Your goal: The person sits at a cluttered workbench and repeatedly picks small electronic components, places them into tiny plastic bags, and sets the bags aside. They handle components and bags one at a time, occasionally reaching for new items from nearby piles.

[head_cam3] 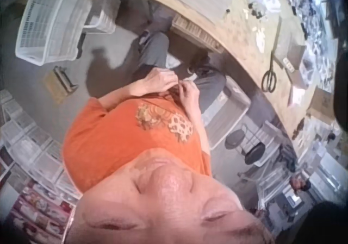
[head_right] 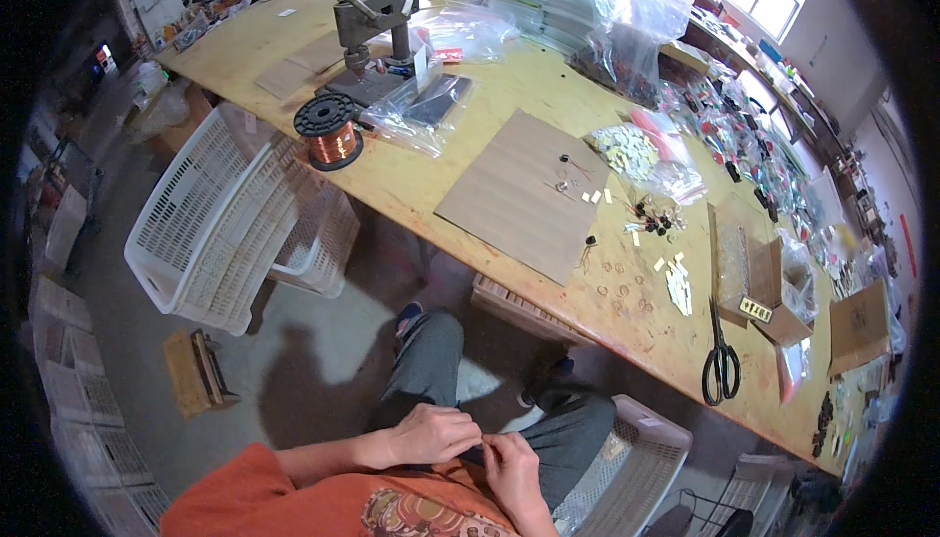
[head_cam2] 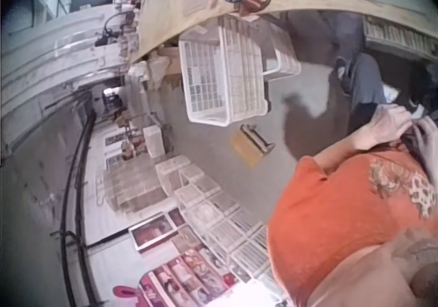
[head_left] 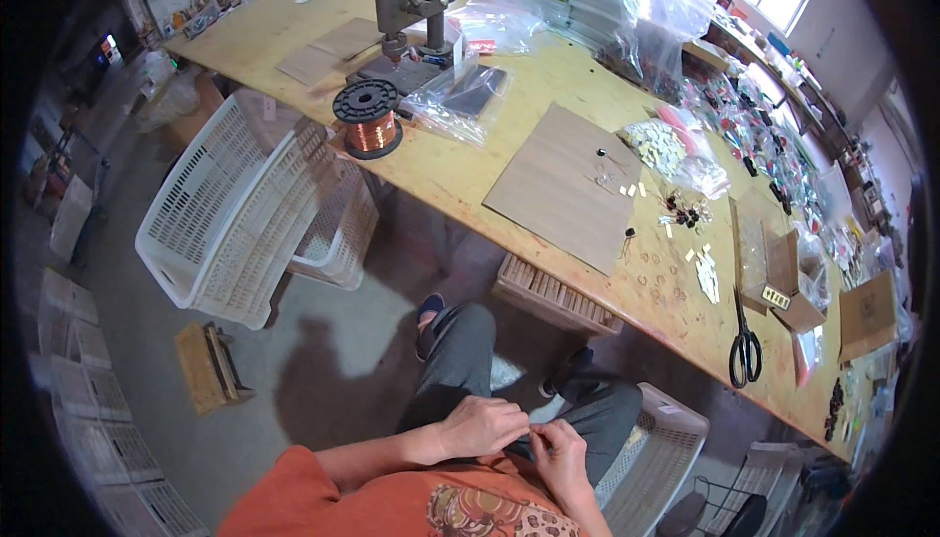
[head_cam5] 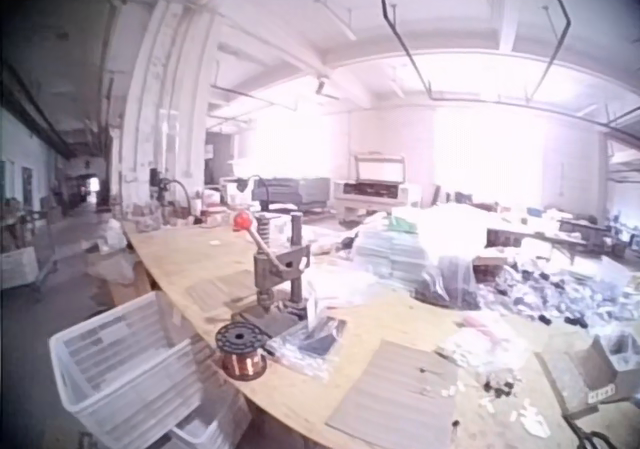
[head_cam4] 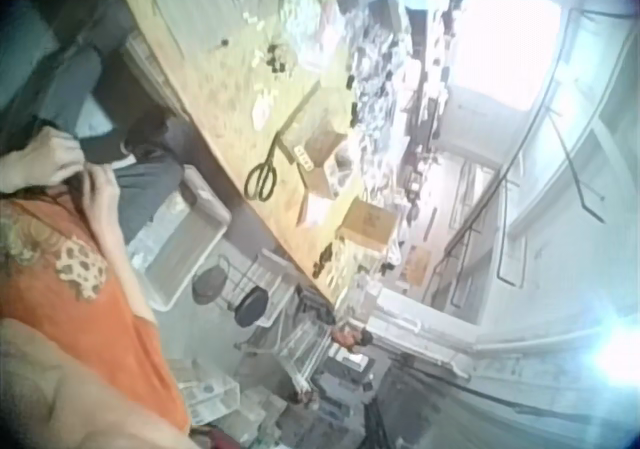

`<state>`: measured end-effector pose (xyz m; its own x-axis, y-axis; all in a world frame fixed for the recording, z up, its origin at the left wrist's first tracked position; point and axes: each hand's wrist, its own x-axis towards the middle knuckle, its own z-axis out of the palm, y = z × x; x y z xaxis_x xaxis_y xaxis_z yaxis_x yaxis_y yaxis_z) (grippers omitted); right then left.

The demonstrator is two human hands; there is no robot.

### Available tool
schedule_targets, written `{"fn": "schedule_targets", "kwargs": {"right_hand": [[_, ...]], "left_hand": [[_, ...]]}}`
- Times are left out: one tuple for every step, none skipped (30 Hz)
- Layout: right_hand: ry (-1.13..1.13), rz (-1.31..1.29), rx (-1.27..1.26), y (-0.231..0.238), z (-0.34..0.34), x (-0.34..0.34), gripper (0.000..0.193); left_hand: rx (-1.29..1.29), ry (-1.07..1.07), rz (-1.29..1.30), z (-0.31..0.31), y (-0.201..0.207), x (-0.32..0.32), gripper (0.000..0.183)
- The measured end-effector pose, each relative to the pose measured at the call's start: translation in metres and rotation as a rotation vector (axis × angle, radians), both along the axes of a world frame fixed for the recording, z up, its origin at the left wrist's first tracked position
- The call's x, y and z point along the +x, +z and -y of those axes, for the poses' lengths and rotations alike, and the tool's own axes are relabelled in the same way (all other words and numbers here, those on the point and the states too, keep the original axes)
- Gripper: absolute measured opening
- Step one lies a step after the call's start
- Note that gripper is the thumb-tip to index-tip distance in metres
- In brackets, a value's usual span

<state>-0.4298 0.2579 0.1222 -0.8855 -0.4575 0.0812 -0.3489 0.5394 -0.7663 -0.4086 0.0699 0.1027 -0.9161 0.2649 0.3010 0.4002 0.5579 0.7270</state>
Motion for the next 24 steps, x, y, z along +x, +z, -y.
{"fn": "schedule_targets", "kwargs": {"right_hand": [[0.029, 0.005, 0.027, 0.000, -0.002, 0.001, 0.008], [0.058, 0.011, 0.053, -0.001, -0.004, 0.002, 0.008], [0.068, 0.123, 0.042, -0.007, -0.009, 0.004, 0.006], [0.005, 0.418, -0.102, -0.010, -0.013, 0.004, 0.006], [-0.059, 0.715, -0.246, -0.011, -0.016, 0.005, 0.006], [-0.125, 1.011, -0.386, -0.007, -0.015, 0.004, 0.007], [-0.158, 1.161, -0.553, 0.002, -0.013, 0.005, 0.009], [-0.165, 1.191, -0.634, 0.000, -0.008, 0.005, 0.009], [-0.191, 1.213, -0.727, -0.006, -0.007, 0.005, 0.009], [-0.238, 1.223, -0.826, -0.008, -0.008, 0.010, 0.009], [-0.155, 1.095, -0.757, -0.014, -0.003, 0.006, 0.010], [-0.096, 0.911, -0.677, -0.024, -0.001, 0.004, 0.011], [-0.009, 0.633, -0.581, -0.015, 0.007, -0.001, 0.011], [0.004, 0.511, -0.479, -0.018, 0.007, -0.002, 0.012], [0.035, 0.347, -0.485, -0.025, 0.007, -0.002, 0.014], [0.056, 0.287, -0.461, -0.026, 0.006, -0.002, 0.014], [0.045, 0.252, -0.482, -0.024, 0.007, -0.002, 0.014], [0.050, 0.231, -0.530, -0.022, 0.008, -0.002, 0.014], [0.066, 0.216, -0.545, -0.020, 0.007, -0.002, 0.014], [0.086, 0.202, -0.559, -0.018, 0.004, -0.003, 0.015], [0.100, 0.193, -0.549, -0.017, 0.002, -0.003, 0.015], [0.120, 0.188, -0.542, -0.018, 0.002, -0.002, 0.015], [0.125, 0.108, -0.533, -0.022, 0.003, -0.002, 0.015], [0.104, 0.134, -0.532, -0.023, 0.005, -0.001, 0.014]], "left_hand": [[-0.014, -0.030, 0.027, 0.000, -0.004, 0.002, 0.012], [0.018, -0.059, 0.064, 0.001, -0.008, 0.005, 0.012], [0.051, -0.094, 0.103, 0.002, -0.012, 0.005, 0.012], [0.082, -0.124, 0.140, 0.005, -0.012, 0.005, 0.013], [0.224, -0.178, 0.232, 0.008, -0.011, 0.004, 0.015], [0.386, -0.215, 0.377, 0.009, -0.015, 0.003, 0.016], [0.547, -0.255, 0.524, 0.008, -0.023, 0.002, 0.017], [0.708, -0.297, 0.673, 0.008, -0.028, 0.003, 0.018], [0.881, -0.281, 0.863, 0.005, -0.026, 0.001, 0.020], [1.056, -0.256, 0.994, 0.004, -0.026, 0.000, 0.017], [1.224, -0.226, 1.135, 0.006, -0.026, 0.001, 0.014], [1.378, -0.213, 1.306, 0.003, -0.028, 0.001, 0.011], [1.552, -0.340, 1.359, 0.005, -0.043, 0.001, 0.008], [1.608, -0.217, 1.427, 0.005, -0.046, 0.003, 0.010], [1.717, -0.272, 1.474, 0.007, -0.050, 0.003, 0.011], [1.800, -0.293, 1.602, 0.008, -0.059, 0.004, 0.014], [1.812, -0.256, 1.687, 0.006, -0.054, 0.004, 0.018], [1.826, -0.206, 1.757, 0.005, -0.043, 0.005, 0.023], [1.867, -0.214, 1.780, 0.002, -0.038, 0.005, 0.024], [1.910, -0.220, 1.801, -0.001, -0.035, 0.005, 0.025], [1.958, -0.222, 1.818, -0.005, -0.035, 0.006, 0.026], [2.009, -0.286, 1.794, -0.006, -0.045, 0.008, 0.026], [2.062, -0.348, 1.766, -0.008, -0.059, 0.011, 0.026], [2.118, -0.400, 1.724, -0.009, -0.063, 0.011, 0.026]]}}
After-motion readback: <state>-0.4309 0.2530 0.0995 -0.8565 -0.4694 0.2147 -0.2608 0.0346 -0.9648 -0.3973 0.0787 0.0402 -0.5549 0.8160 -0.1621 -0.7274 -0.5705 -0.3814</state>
